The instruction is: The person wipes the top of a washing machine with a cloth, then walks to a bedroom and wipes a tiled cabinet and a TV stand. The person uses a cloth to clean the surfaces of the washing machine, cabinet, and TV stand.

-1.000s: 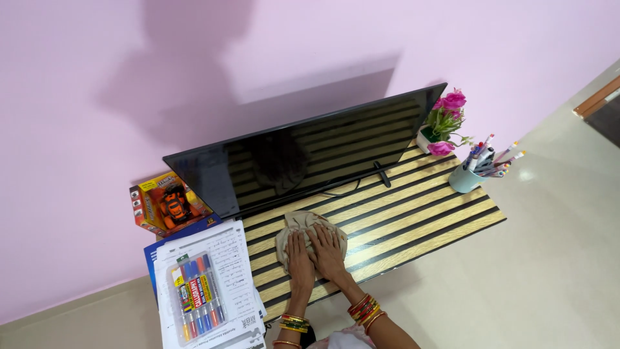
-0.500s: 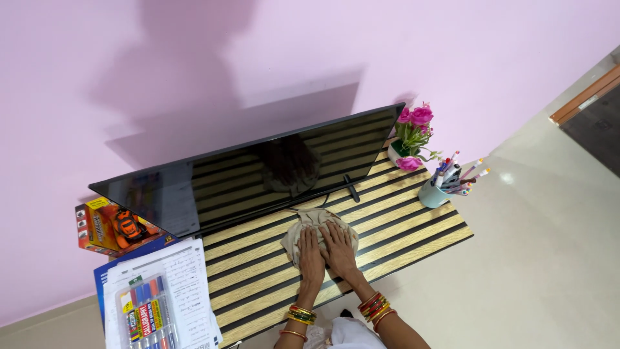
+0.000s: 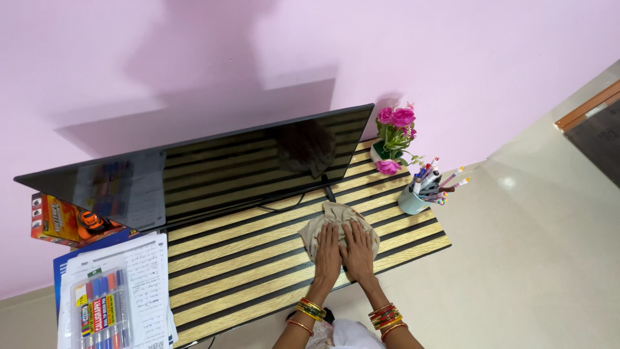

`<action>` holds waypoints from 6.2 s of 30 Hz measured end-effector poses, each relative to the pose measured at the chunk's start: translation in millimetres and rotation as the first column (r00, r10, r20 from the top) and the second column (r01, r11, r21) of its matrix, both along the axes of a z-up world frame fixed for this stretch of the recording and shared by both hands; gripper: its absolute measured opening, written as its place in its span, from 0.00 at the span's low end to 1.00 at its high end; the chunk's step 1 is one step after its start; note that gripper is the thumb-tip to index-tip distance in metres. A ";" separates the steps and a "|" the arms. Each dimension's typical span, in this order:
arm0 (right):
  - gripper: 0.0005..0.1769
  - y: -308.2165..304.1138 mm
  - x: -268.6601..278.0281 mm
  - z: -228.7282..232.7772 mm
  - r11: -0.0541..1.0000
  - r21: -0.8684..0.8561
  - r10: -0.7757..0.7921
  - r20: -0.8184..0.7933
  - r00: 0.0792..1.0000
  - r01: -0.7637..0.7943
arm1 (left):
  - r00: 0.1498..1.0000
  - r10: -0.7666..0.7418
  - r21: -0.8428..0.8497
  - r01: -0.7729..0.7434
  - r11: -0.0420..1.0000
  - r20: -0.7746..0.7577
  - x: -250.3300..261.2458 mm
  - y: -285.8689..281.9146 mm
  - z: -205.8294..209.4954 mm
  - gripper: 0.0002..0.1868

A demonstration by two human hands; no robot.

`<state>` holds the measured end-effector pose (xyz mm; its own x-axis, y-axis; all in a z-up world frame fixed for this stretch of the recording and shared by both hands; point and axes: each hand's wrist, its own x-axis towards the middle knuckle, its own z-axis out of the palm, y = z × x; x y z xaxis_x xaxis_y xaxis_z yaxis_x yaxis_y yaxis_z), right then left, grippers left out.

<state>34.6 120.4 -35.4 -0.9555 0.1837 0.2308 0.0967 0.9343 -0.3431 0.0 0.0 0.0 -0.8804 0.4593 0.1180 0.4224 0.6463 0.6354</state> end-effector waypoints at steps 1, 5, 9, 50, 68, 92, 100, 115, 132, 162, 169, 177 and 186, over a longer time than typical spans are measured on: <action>0.36 4.8 0.8 -0.9 1.000 -0.005 -0.018 -0.008 1.000 0.018 | 1.000 -0.020 0.008 0.020 1.000 0.006 -0.7 4.9 0.7 0.35; 0.36 20.1 -1.1 -7.7 0.996 -0.019 -0.086 -0.024 0.996 0.085 | 0.996 -0.092 0.029 0.091 0.995 0.016 -8.9 22.8 -3.9 0.34; 0.35 38.0 -15.2 -11.2 0.989 -0.075 -0.128 -0.040 0.991 0.124 | 0.993 -0.110 0.066 0.108 0.992 0.031 -24.4 46.7 -12.6 0.32; 0.29 137.9 -126.6 12.3 0.902 -0.348 0.204 -0.180 0.962 -0.256 | 0.980 0.196 0.183 -0.199 0.963 0.032 -87.6 150.4 9.5 0.36; 0.27 19.1 37.9 48.1 0.986 -0.164 -0.044 -0.193 0.980 0.012 | 0.991 -0.069 0.157 0.087 0.984 -0.115 36.7 36.4 4.7 0.29; 0.26 127.2 109.3 8.2 0.969 -0.096 -0.239 -0.121 0.964 0.228 | 0.957 -0.274 0.033 0.278 0.960 -0.090 87.2 128.3 -7.8 0.30; 0.30 81.9 98.9 0.5 0.998 -0.047 -0.035 -0.081 0.996 0.031 | 0.993 -0.071 0.119 0.082 0.990 -0.094 96.2 79.2 -16.0 0.32; 0.31 -72.5 74.0 -3.6 0.953 -0.020 0.301 -0.014 0.954 -0.301 | 0.951 0.307 0.071 -0.304 0.950 -0.039 118.3 -80.9 -4.3 0.29; 0.32 -285.7 48.1 2.1 0.901 -0.072 0.423 -0.082 0.903 -0.428 | 0.915 0.398 0.016 -0.398 0.917 -0.065 107.4 -287.6 -2.5 0.37; 0.31 -369.4 -117.5 -17.6 0.855 -0.048 0.516 -0.016 0.856 -0.516 | 0.819 0.568 0.010 -0.569 0.822 -0.085 -45.2 -362.7 -36.7 0.30; 0.30 -371.1 -127.2 -12.8 0.886 -0.050 0.463 0.045 0.885 -0.461 | 0.856 0.517 -0.001 -0.517 0.856 -0.004 -61.0 -366.4 -25.7 0.31; 0.30 -384.6 -120.2 -12.5 0.943 -0.028 0.333 0.060 0.941 -0.332 | 0.910 0.415 0.018 -0.414 0.910 -0.002 -66.4 -380.1 -28.0 0.30; 0.30 -401.0 -73.6 -13.2 0.991 -0.064 0.116 -0.026 0.993 -0.117 | 0.986 0.166 -0.032 -0.165 0.986 0.010 -51.0 -398.7 -32.6 0.35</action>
